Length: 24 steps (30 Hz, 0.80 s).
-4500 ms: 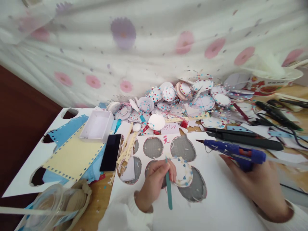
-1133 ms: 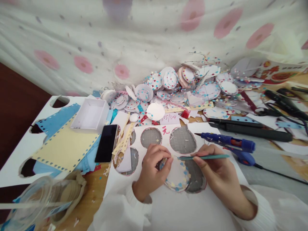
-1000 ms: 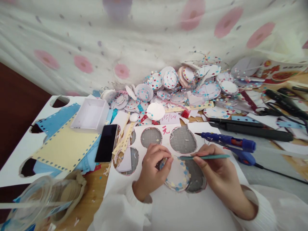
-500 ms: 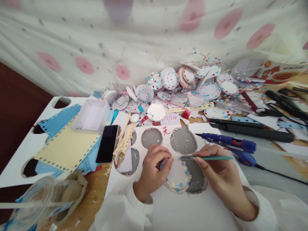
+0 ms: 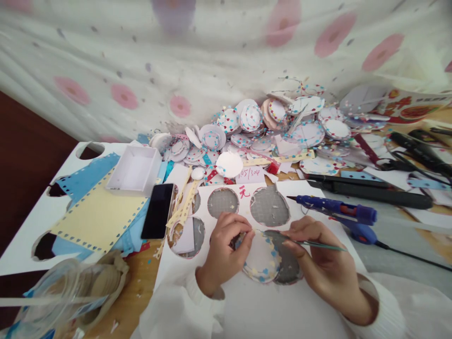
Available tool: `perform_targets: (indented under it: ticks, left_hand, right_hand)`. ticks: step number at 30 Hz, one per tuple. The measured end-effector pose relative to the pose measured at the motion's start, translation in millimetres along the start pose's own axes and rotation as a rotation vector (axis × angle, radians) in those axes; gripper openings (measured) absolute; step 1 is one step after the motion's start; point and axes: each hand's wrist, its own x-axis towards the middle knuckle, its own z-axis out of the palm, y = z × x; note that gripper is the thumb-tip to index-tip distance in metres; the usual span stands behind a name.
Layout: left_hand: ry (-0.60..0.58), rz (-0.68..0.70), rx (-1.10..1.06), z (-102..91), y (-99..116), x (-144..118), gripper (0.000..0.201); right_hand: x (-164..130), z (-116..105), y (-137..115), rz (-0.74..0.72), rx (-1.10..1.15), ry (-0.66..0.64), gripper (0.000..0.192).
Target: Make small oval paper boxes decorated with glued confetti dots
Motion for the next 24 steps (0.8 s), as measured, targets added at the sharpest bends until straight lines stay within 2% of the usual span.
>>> perform_targets:
  ticks: [10,24]
  left_hand:
    - [0.007,0.017,-0.006,0.7,-1.3,0.3,0.008]
    - [-0.019,-0.029,-0.054,-0.4,-0.2,1.0,0.009]
  right_hand:
    - [-2.4,0.6,3.5,0.012,-0.068,-0.047,0.014]
    - [-3.0,2.0,1.5,0.002,-0.087,-0.062,0.014]
